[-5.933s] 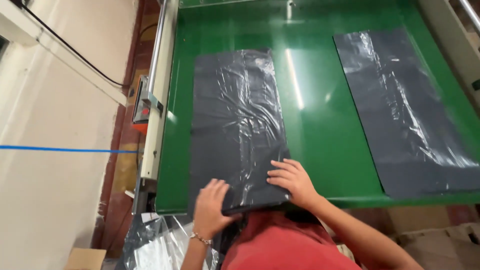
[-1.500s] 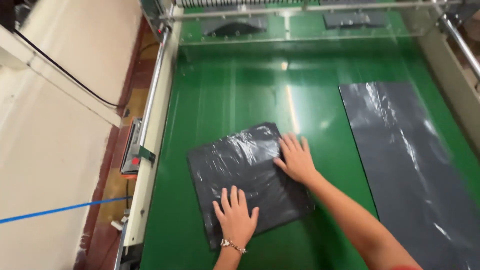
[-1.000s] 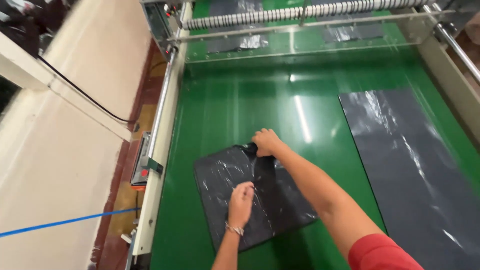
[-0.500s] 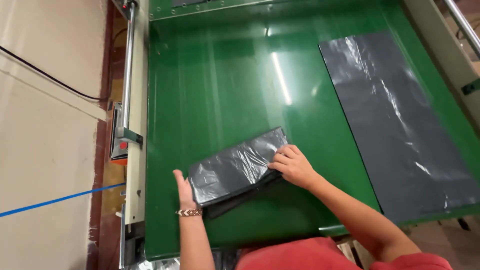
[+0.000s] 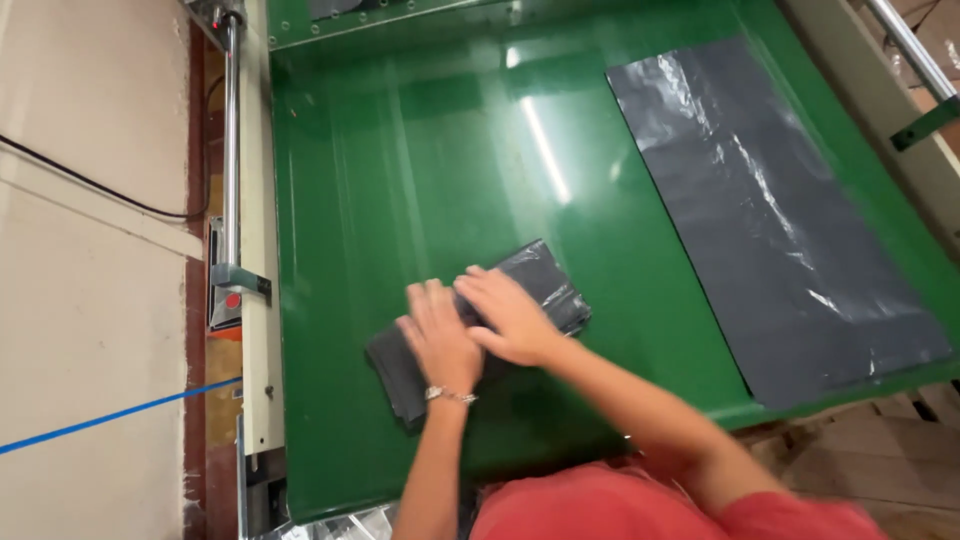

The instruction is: Folding black plastic bags and inserting them into clear plastic sleeves at a packaging station.

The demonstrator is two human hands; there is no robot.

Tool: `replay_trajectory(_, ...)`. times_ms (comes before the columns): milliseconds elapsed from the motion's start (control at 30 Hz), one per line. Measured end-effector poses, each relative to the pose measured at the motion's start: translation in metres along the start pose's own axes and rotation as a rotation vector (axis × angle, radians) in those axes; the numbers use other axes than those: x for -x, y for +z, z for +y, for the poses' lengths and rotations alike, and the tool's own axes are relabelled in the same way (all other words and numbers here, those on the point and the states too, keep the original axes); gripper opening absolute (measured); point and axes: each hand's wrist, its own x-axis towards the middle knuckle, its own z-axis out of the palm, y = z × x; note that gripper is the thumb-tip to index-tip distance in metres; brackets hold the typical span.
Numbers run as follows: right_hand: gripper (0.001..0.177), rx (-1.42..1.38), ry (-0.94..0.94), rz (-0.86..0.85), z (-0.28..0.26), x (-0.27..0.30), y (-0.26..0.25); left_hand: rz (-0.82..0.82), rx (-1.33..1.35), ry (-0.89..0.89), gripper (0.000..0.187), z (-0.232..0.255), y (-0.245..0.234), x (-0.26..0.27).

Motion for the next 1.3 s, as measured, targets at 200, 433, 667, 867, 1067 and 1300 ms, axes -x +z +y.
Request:
replay_trajectory(200, 0.076, -0.027, 0.181, -0.063, 0.030, 0.003, 0.080, -0.433, -0.120, 0.103, 0.070, 0.028, -0.005, 0.003)
replay_trajectory(433, 0.091, 0.391, 0.309, -0.246, 0.067, 0.016, 0.018, -0.427, 0.007, 0.110, 0.116, -0.056, -0.037, 0.058)
replay_trajectory(667, 0.029, -0.140, 0.174, -0.300, -0.060, 0.000, -0.032, -0.021, -0.081, 0.717, 0.006, -0.086, -0.081, 0.073)
replay_trajectory(867, 0.044, -0.193, -0.048, -0.167, -0.078, 0.118, 0.056, -0.884, 0.574, 0.753, 0.025, -0.047, -0.095, 0.055)
replay_trajectory(1067, 0.026, -0.794, 0.866, -0.114, -0.056, 0.155, 0.051, -1.429, 1.467, -0.226, 0.101, -0.103, 0.019, -0.002)
replay_trajectory(1300, 0.022, -1.768, 1.414, 0.553, -0.029, 0.139, 0.062, -0.637, 0.669, -0.030, 0.029, -0.055, -0.009, 0.023)
